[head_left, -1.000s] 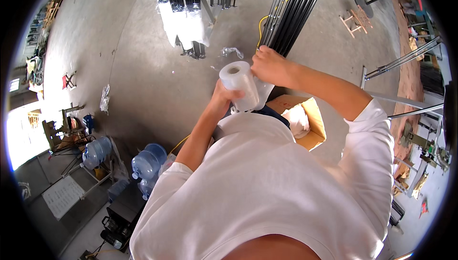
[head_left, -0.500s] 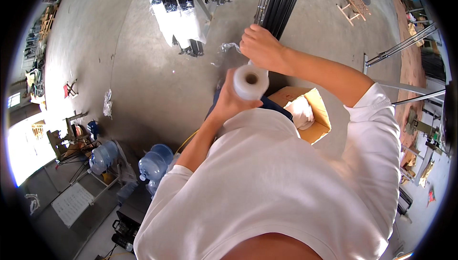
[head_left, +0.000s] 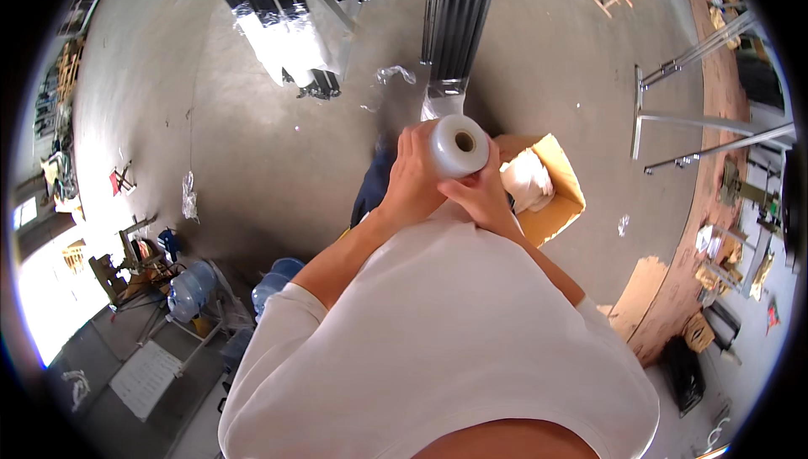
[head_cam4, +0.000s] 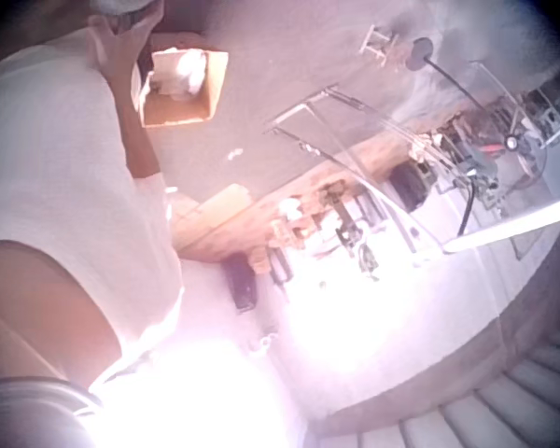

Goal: The person wraps a bundle of black metal rods with white protective paper and clear plastic film. They tear sheets of paper from a roll and wrap them around the rods, then secure the paper with plastic film from a roll. The person handles the rods and rolls by hand in a warehouse setting.

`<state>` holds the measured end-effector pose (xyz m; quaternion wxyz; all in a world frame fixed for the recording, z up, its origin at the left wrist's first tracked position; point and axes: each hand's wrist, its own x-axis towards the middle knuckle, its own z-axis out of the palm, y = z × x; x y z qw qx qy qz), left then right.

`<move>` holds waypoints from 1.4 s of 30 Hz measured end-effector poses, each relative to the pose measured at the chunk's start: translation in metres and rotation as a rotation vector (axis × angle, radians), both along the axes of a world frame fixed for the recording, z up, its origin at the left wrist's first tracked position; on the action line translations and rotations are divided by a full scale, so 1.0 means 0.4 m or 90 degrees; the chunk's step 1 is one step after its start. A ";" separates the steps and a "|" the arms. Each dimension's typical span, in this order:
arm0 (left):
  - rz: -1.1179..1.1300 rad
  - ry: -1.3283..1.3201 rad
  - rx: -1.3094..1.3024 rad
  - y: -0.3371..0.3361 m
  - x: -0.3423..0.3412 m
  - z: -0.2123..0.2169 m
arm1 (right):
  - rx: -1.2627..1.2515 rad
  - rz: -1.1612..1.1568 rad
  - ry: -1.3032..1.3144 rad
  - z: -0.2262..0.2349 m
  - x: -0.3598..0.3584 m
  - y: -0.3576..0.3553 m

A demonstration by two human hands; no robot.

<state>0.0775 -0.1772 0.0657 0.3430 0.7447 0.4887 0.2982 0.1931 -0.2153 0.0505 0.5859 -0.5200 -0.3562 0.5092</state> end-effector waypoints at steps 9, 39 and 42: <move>-0.060 -0.219 -0.162 0.220 -0.052 -0.023 | -0.075 -0.062 0.064 -0.011 0.001 0.046; 0.061 0.172 0.112 0.276 -0.210 0.011 | 0.174 0.565 0.084 -0.176 -0.080 0.439; -0.028 -0.238 -0.295 0.246 -0.265 -0.055 | 0.178 0.654 0.209 -0.187 -0.111 0.447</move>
